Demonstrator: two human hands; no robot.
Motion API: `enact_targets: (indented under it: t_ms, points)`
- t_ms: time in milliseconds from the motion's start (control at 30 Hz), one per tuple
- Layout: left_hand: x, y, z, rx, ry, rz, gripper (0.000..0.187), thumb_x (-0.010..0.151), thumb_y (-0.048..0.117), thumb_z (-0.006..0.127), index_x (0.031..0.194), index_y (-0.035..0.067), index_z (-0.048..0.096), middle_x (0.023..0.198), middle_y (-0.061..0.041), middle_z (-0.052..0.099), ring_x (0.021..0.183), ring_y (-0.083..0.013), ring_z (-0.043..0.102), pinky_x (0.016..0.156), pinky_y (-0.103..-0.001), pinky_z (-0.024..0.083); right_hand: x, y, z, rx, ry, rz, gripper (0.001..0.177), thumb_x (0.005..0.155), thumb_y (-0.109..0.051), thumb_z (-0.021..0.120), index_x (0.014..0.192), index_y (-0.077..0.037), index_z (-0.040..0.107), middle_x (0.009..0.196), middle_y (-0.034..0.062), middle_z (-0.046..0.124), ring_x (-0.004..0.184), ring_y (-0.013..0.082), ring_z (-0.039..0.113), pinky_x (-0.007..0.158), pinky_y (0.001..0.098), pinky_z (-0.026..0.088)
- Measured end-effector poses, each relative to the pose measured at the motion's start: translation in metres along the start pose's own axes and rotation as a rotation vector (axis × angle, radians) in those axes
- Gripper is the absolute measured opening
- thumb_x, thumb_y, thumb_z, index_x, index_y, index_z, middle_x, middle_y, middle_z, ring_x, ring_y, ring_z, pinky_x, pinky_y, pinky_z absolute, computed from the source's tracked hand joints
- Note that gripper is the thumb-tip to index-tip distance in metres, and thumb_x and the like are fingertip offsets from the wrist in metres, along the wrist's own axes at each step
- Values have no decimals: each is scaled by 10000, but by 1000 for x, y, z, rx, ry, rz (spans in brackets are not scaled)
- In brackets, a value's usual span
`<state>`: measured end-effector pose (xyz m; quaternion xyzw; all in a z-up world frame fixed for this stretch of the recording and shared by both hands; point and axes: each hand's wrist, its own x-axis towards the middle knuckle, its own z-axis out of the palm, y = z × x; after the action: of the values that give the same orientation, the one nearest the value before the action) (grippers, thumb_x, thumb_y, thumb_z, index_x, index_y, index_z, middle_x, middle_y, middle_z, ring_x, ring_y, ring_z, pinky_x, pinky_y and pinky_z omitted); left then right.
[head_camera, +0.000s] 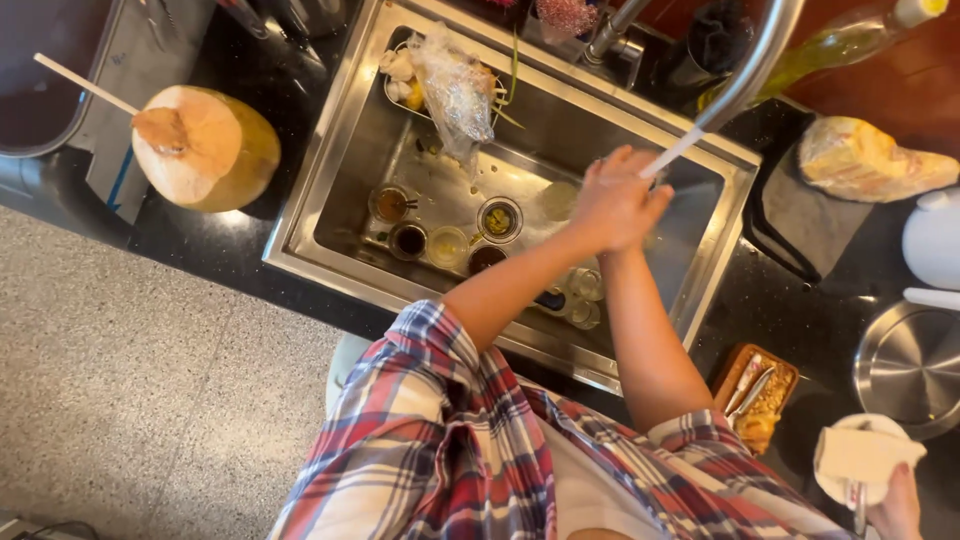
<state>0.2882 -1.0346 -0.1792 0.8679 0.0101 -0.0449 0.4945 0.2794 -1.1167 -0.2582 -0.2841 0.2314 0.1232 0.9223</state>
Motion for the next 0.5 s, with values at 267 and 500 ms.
enact_targets:
  t_ms: [267,500]
  points:
    - [8,-10,-8,-245,-90,-348,611,980,511,463,1429,97,476,1327,-209,612,1211,-439,575,1006,-525,438,27,-18,-15,-548,80,-253,234,1064,-280,599,1223,-124,526,991,76,638,865,234,644,775,408,561]
    - [39,-28,27,212,-141,21,485,1048,513,393,1147,141,686,1012,-150,757,915,-387,735,806,-516,583,-17,-34,42,-275,174,-227,336,1067,-362,520,1169,-59,622,1033,75,719,962,208,705,880,358,580]
